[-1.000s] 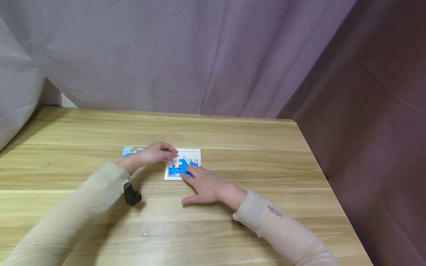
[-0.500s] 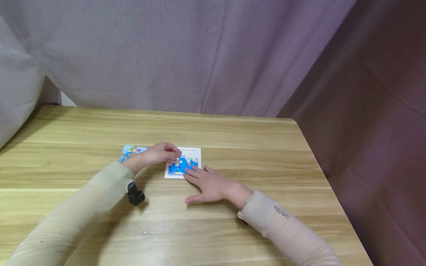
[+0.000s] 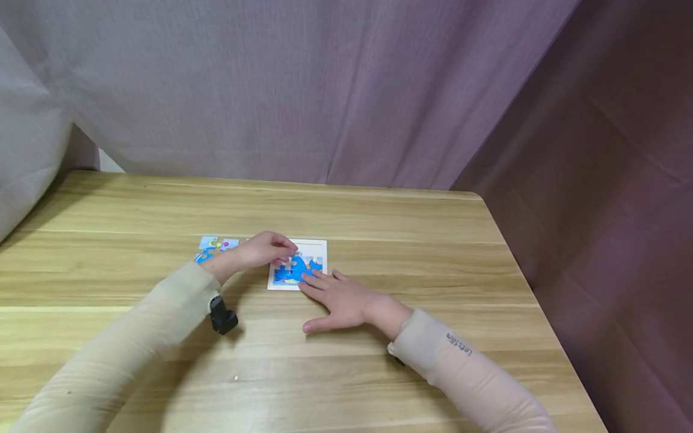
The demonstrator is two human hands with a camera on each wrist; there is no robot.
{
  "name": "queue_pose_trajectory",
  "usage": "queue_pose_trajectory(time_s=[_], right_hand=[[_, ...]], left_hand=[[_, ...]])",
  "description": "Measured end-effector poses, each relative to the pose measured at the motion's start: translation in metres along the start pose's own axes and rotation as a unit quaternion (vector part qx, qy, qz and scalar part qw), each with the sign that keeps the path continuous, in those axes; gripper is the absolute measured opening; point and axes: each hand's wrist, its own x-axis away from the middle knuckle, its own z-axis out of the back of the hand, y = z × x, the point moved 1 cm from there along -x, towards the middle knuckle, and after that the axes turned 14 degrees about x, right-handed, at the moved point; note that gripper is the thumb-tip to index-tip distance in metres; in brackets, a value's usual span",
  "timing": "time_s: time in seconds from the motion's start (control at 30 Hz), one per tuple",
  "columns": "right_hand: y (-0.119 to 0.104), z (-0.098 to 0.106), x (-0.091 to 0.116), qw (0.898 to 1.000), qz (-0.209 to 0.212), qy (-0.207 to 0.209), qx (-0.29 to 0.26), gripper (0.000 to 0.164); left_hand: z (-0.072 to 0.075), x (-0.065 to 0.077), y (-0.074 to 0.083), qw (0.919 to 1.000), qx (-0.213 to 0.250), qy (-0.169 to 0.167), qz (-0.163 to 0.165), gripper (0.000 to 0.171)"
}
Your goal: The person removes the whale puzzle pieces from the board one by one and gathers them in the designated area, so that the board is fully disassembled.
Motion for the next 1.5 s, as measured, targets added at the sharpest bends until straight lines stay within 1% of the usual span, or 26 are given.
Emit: queue_pose_trajectory(time_s=[0.17, 0.27, 0.37, 0.5, 0.57, 0.63, 0.77, 0.83, 0.9, 0.97, 1.07, 1.13, 1.3, 1.5], right_hand=[[0.001, -0.001, -0.001, 1.000, 0.000, -0.001, 0.004, 0.086], [0.001, -0.002, -0.001, 1.000, 0.001, 0.000, 0.002, 0.086], [0.001, -0.002, -0.001, 1.000, -0.001, 0.002, -0.002, 0.085], [0.002, -0.002, -0.002, 1.000, -0.001, 0.003, -0.011, 0.085], [0.003, -0.001, -0.002, 1.000, 0.003, 0.007, -0.030, 0.082], [0.005, 0.000, -0.003, 0.997, 0.009, 0.014, -0.070, 0.077], [0.009, 0.003, -0.001, 0.987, 0.019, 0.039, -0.152, 0.064], [0.011, 0.004, 0.001, 0.985, 0.021, 0.056, -0.164, 0.061], [0.012, 0.004, 0.002, 0.987, 0.014, 0.069, -0.143, 0.064], [0.012, 0.003, 0.004, 0.993, 0.003, 0.072, -0.097, 0.070], [0.012, 0.001, 0.008, 0.997, -0.010, 0.066, -0.030, 0.080], [0.011, -0.001, 0.009, 0.999, -0.014, 0.053, -0.005, 0.084], [0.010, -0.002, 0.010, 0.999, -0.019, 0.031, 0.004, 0.086], [0.009, 0.002, 0.008, 0.999, -0.020, 0.027, -0.007, 0.083]], left_hand=[[-0.001, -0.002, 0.001, 1.0000, -0.007, 0.002, 0.004, 0.033], [-0.002, -0.004, 0.001, 0.9999, -0.011, 0.006, -0.002, 0.032], [-0.005, -0.005, 0.000, 0.9998, -0.005, 0.015, -0.008, 0.030], [-0.008, -0.009, -0.002, 0.9993, 0.002, 0.035, -0.011, 0.027], [-0.010, -0.010, -0.003, 0.9989, -0.005, 0.044, -0.012, 0.026], [-0.011, -0.010, -0.003, 0.9986, -0.008, 0.051, -0.010, 0.025], [-0.012, -0.011, -0.004, 0.9984, -0.004, 0.056, -0.005, 0.025], [-0.013, -0.012, -0.004, 0.9984, -0.003, 0.056, -0.004, 0.025], [-0.013, -0.012, -0.004, 0.9984, -0.004, 0.057, -0.005, 0.025], [-0.012, -0.012, -0.003, 0.9984, -0.005, 0.057, -0.004, 0.025], [-0.012, -0.011, -0.003, 0.9983, -0.007, 0.058, -0.004, 0.025], [-0.013, -0.011, -0.002, 0.9982, -0.007, 0.059, -0.002, 0.025], [-0.013, -0.011, -0.002, 0.9982, -0.005, 0.059, 0.001, 0.024], [-0.013, -0.011, -0.001, 0.9984, -0.001, 0.057, 0.000, 0.023]])
